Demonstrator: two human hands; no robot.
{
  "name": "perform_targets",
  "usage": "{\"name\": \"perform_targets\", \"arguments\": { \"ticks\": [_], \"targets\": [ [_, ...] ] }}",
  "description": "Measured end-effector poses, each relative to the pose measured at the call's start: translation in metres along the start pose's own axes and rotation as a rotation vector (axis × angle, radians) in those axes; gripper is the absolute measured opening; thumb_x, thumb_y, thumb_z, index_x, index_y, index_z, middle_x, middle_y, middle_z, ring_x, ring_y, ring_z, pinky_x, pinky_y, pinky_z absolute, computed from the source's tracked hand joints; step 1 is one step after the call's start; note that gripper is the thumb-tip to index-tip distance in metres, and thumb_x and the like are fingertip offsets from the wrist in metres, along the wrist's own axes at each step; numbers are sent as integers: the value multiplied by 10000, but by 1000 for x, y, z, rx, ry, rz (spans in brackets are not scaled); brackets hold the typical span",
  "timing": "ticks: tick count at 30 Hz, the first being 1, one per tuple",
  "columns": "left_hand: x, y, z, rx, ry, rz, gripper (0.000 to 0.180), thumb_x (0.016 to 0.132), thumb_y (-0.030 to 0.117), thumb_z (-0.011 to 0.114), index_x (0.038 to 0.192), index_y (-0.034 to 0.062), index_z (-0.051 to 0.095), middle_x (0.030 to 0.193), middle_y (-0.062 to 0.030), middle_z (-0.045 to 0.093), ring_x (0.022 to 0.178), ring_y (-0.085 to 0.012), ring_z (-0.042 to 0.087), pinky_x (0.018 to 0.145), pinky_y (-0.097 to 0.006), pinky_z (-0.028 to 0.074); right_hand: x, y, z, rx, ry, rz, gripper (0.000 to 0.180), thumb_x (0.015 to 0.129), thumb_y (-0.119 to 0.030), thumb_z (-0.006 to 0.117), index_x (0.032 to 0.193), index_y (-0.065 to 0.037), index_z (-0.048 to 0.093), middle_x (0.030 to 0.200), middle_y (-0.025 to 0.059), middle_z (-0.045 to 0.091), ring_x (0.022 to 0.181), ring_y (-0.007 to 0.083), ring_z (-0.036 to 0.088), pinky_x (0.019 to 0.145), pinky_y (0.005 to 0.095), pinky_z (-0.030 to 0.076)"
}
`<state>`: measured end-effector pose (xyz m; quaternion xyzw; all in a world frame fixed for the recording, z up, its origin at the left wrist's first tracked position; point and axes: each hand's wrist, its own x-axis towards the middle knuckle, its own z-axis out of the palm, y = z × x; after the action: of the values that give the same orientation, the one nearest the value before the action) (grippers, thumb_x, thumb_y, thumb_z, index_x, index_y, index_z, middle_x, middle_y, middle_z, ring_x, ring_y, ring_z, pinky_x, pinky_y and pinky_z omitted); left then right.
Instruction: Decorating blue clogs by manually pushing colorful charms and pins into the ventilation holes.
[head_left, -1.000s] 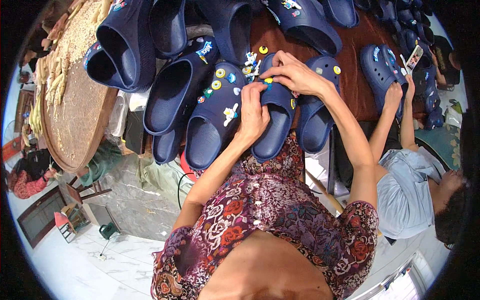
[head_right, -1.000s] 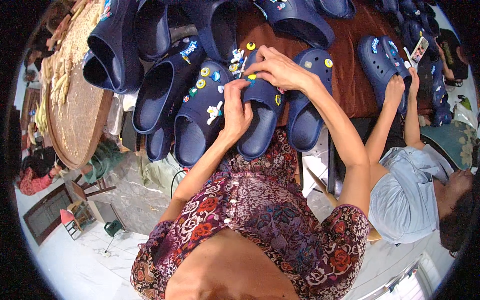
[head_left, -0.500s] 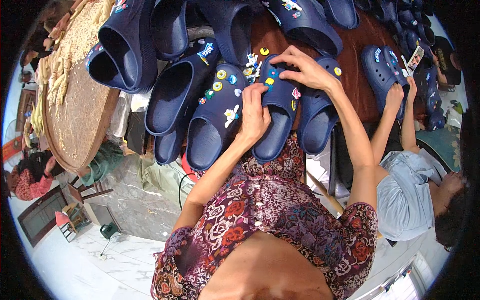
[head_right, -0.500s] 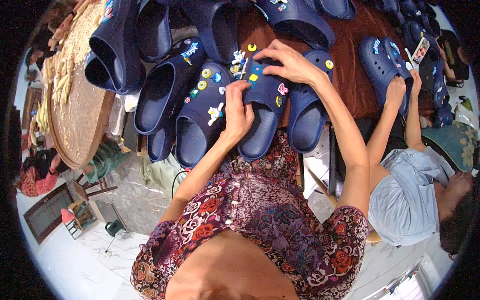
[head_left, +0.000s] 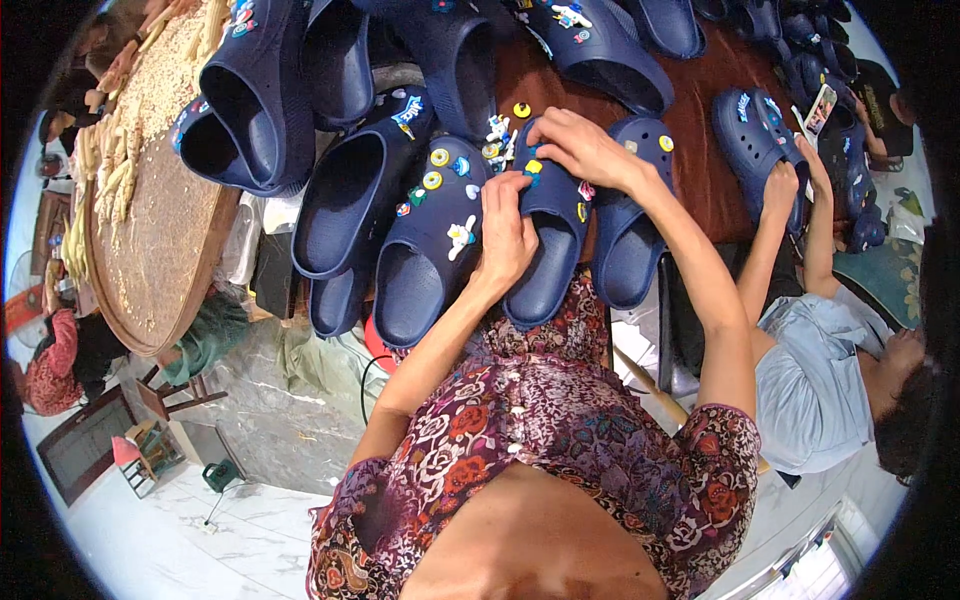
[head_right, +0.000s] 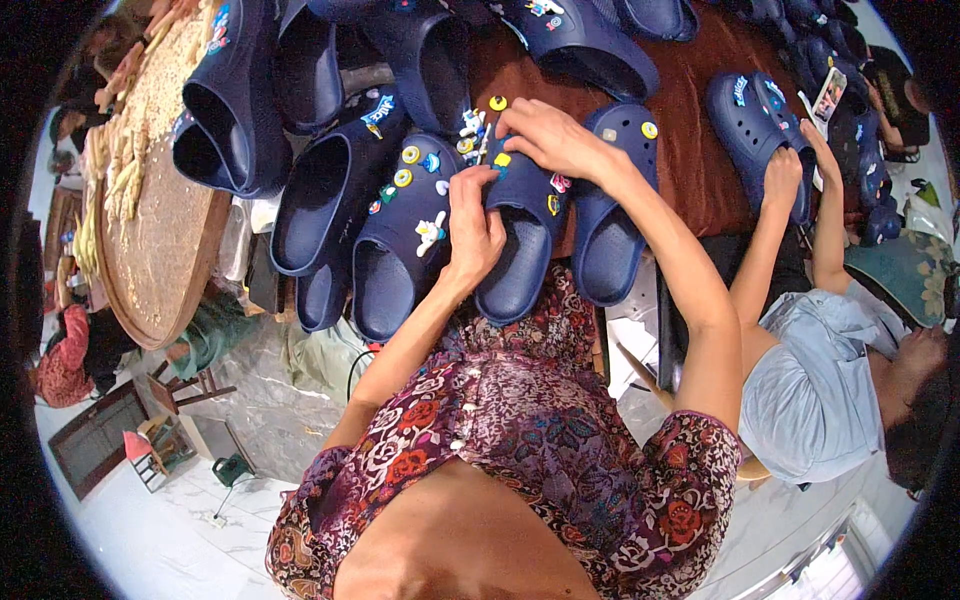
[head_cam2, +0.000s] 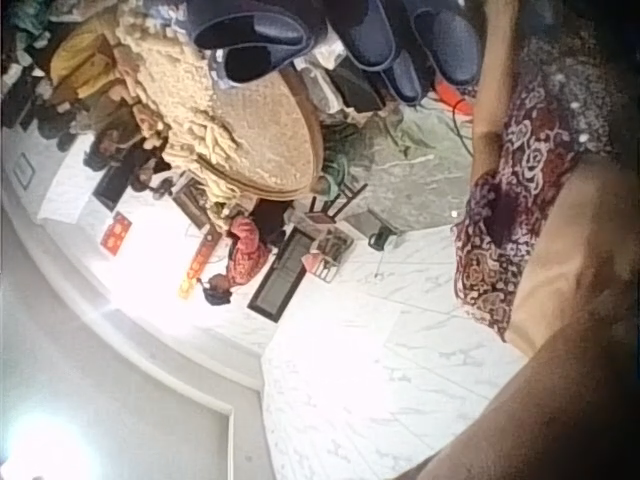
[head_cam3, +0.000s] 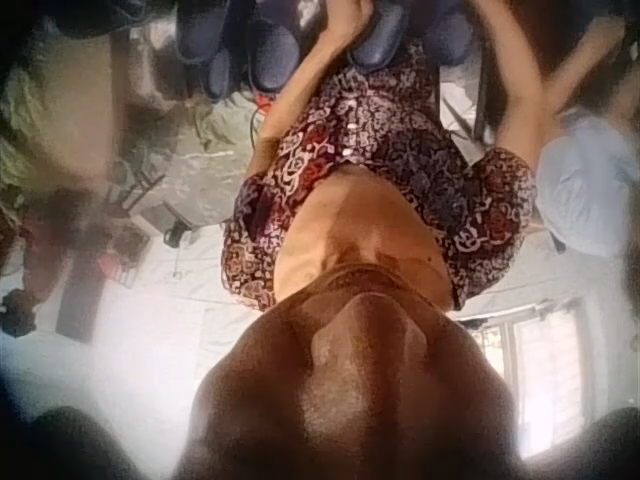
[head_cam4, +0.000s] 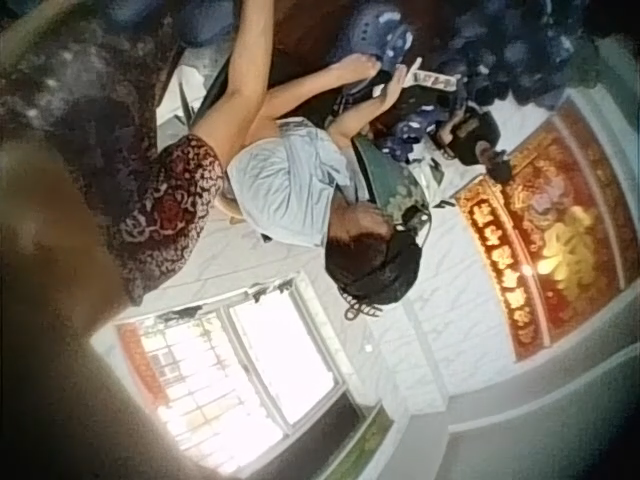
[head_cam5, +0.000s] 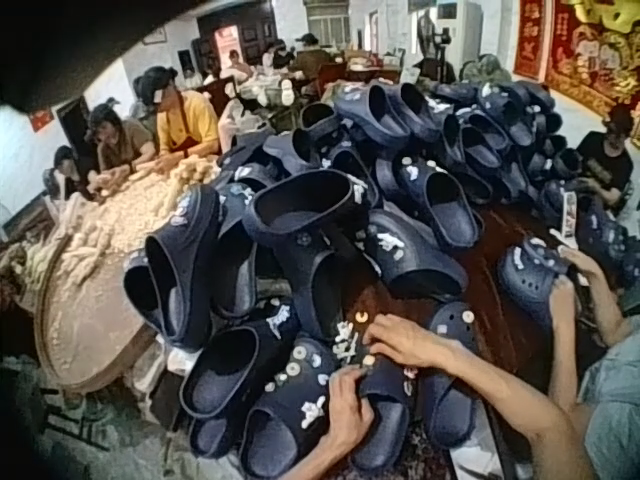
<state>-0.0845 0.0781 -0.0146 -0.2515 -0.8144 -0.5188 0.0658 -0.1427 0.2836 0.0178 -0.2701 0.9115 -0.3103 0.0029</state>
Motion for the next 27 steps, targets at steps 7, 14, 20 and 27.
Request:
{"name": "perform_targets", "arguments": {
  "ticks": [7, 14, 20, 27],
  "targets": [
    [0, 0, 3, -7, 12, -1, 561, 629, -186, 473, 1164, -22, 504, 1167, -238, 511, 1141, -420, 494, 1030, -463, 394, -10, -13, 24, -337, 212, -46, 256, 815, -48, 656, 1066, -21, 616, 980, 115, 569, 925, 306, 580, 799, 401, 512],
    [-2, -1, 4, 7, 22, 18, 568, 623, -188, 473, 1166, -23, 502, 1163, -237, 515, 1130, -420, 500, 1026, -461, 399, -8, -17, 24, -310, 261, -37, 189, 809, -74, 675, 984, -38, 615, 940, 107, 546, 883, 305, 579, 778, 415, 517],
    [-2, -3, 4, 4, 22, 22, 567, 621, -187, 471, 1163, -23, 500, 1171, -240, 521, 1141, -424, 497, 1027, -465, 394, -9, -22, 10, -216, 181, -59, 221, 828, -86, 672, 1026, -30, 590, 1009, 129, 550, 948, 330, 553, 810, 430, 498],
    [-1, -1, 3, 12, 3, 7, 561, 628, -178, 474, 1166, -19, 500, 1221, -249, 527, 1157, -421, 495, 1048, -476, 372, -8, -12, 5, -61, 105, 10, 201, 857, -115, 650, 1008, -26, 552, 985, 139, 540, 932, 344, 542, 797, 419, 475]
  ]
}}
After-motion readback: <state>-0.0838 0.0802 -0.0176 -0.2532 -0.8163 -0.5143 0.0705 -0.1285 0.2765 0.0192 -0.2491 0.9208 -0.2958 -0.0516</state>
